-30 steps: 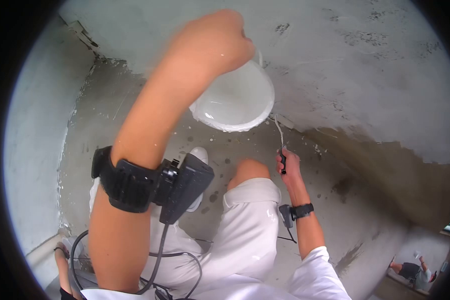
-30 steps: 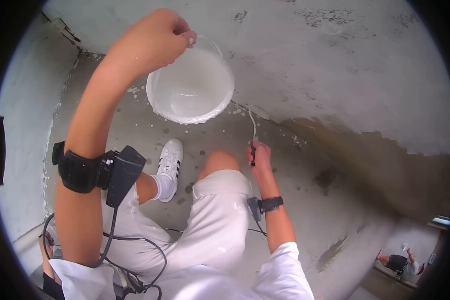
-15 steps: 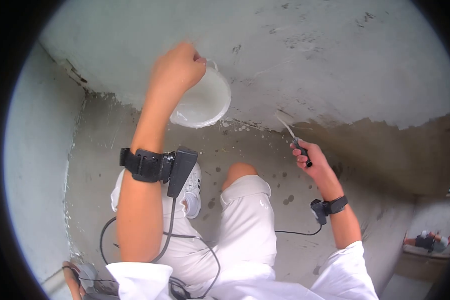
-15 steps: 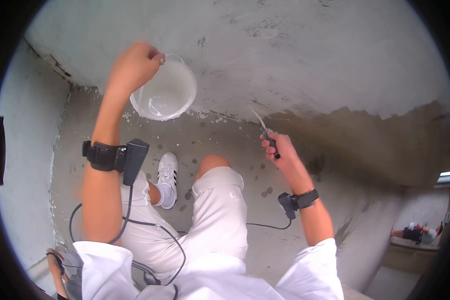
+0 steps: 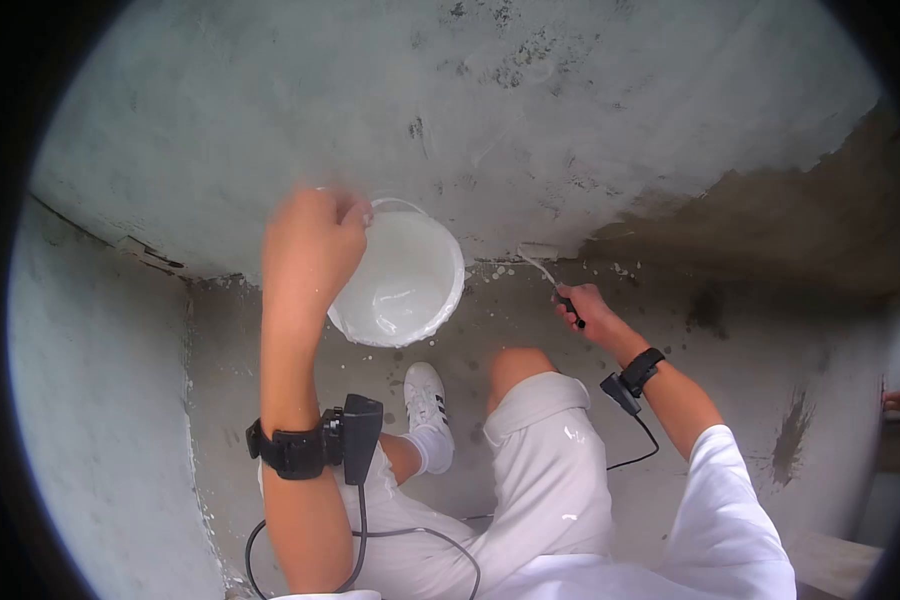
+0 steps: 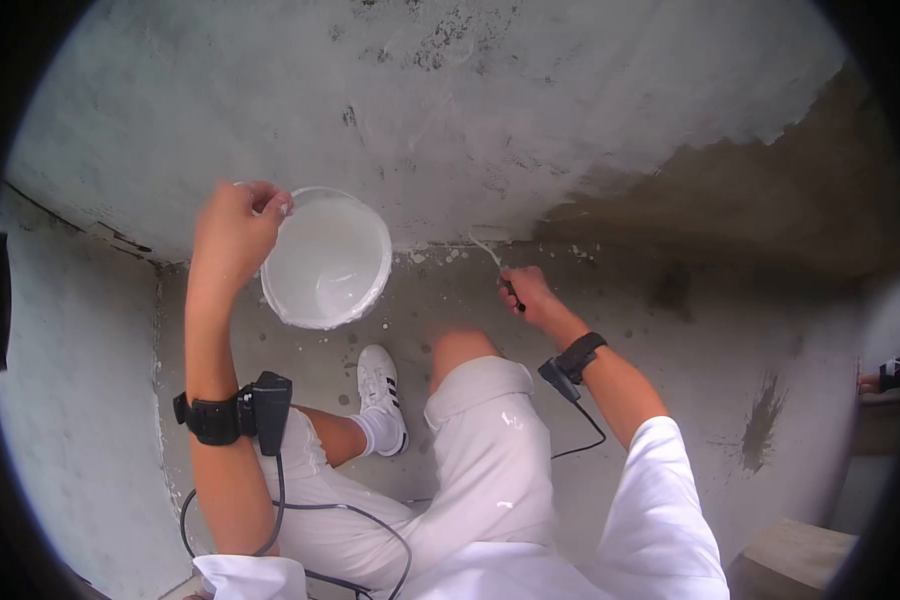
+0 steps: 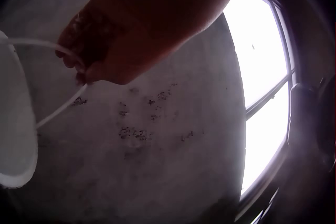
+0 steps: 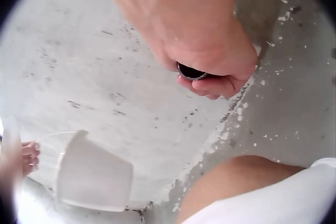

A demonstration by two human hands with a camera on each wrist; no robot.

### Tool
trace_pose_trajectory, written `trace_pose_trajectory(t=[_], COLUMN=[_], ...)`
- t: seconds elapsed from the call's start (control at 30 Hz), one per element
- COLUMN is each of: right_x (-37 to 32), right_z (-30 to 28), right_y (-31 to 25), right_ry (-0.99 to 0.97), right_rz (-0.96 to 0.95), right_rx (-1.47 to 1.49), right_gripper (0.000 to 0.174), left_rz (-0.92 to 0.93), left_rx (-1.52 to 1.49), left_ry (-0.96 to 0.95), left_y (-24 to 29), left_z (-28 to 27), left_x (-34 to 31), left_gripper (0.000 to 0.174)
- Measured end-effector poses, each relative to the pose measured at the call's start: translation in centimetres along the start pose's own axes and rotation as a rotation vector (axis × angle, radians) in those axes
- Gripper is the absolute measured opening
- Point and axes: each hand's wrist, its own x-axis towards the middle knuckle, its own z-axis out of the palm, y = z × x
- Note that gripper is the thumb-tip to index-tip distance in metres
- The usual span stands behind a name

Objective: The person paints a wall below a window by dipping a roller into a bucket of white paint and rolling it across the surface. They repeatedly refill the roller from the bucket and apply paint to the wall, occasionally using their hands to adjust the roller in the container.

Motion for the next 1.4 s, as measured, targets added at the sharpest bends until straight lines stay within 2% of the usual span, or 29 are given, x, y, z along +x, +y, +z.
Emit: trace_pose_trajectory(t=[0.07,0.2,0.3,0.37,0.47,0.57,0.67,0.77,0.87,0.93,1.0,1.07,1.13,1.23,1.27,1.33,1.4], right_x=[4.2,3.3,-4.7,-9.7,-14.6,-16.4,-13.8,-8.7,-0.1,5.2,6.1,4.6,1.4,-6.1,-8.6,-14.1,-18.0], right_z=[0.8,0.6,-1.7,-4.1,-6.6,-7.8,-7.9,-6.8,-5.3,-5.1,-4.3,-4.2,-4.9,-6.9,-7.3,-6.8,-6.4], right_y=[3.6,4.9,0.5,-2.0,-3.5,-3.3,-1.3,1.1,5.1,8.4,10.4,10.6,9.0,5.0,3.9,2.8,2.1], right_ry=[0.011,0.079,0.083,0.094,0.146,0.171,0.199,0.188,0.212,0.228,0.22,0.198,0.15,0.096,0.109,0.291,0.406], right_rz=[-0.009,-0.084,-0.161,-0.168,-0.241,-0.248,-0.309,-0.199,-0.135,-0.119,-0.103,-0.108,-0.081,-0.124,-0.166,-0.484,-0.582], right_rx=[0.007,-0.04,-0.07,-0.206,-0.305,-0.145,-0.129,-0.006,-0.044,-0.053,-0.025,0.014,-0.038,-0.354,-0.479,-0.734,-0.708], right_gripper=[0.018,0.02,0.024,0.024,0.026,0.027,0.026,0.024,0.028,0.028,0.026,0.022,0.03,0.029,0.03,0.031,0.031], left_rz=[-0.002,0.02,0.05,0.05,0.007,-0.017,0.027,-0.127,-0.18,-0.159,-0.086,0.034,0.024,0.027,0.021,0.044,0.062], left_rx=[0.032,0.016,0.005,-0.01,-0.092,-0.115,-0.118,-0.068,-0.039,-0.033,-0.018,-0.018,-0.009,-0.002,-0.021,-0.007,0.005], left_ry=[-0.033,-0.052,-0.031,-0.028,-0.044,-0.077,-0.079,-0.158,-0.2,-0.225,-0.233,-0.206,-0.242,-0.263,-0.258,-0.262,-0.264], left_y=[0.6,1.1,0.0,0.0,0.3,0.6,0.9,2.1,1.9,1.9,1.2,0.0,-0.5,-0.8,-0.7,-0.1,0.6], left_z=[0.0,0.0,0.6,0.6,0.6,0.6,0.5,-0.5,-0.4,0.2,1.1,2.7,3.8,5.7,6.6,8.5,10.0], left_x=[-1.0,-1.2,-0.7,-0.3,-0.3,-0.3,-0.7,-1.2,-1.4,-1.1,-1.0,-0.4,0.4,1.8,2.3,3.2,3.3], left_gripper=[0.029,0.028,0.028,0.028,0.028,0.029,0.029,0.027,0.027,0.028,0.027,0.026,0.026,0.026,0.025,0.025,0.024])
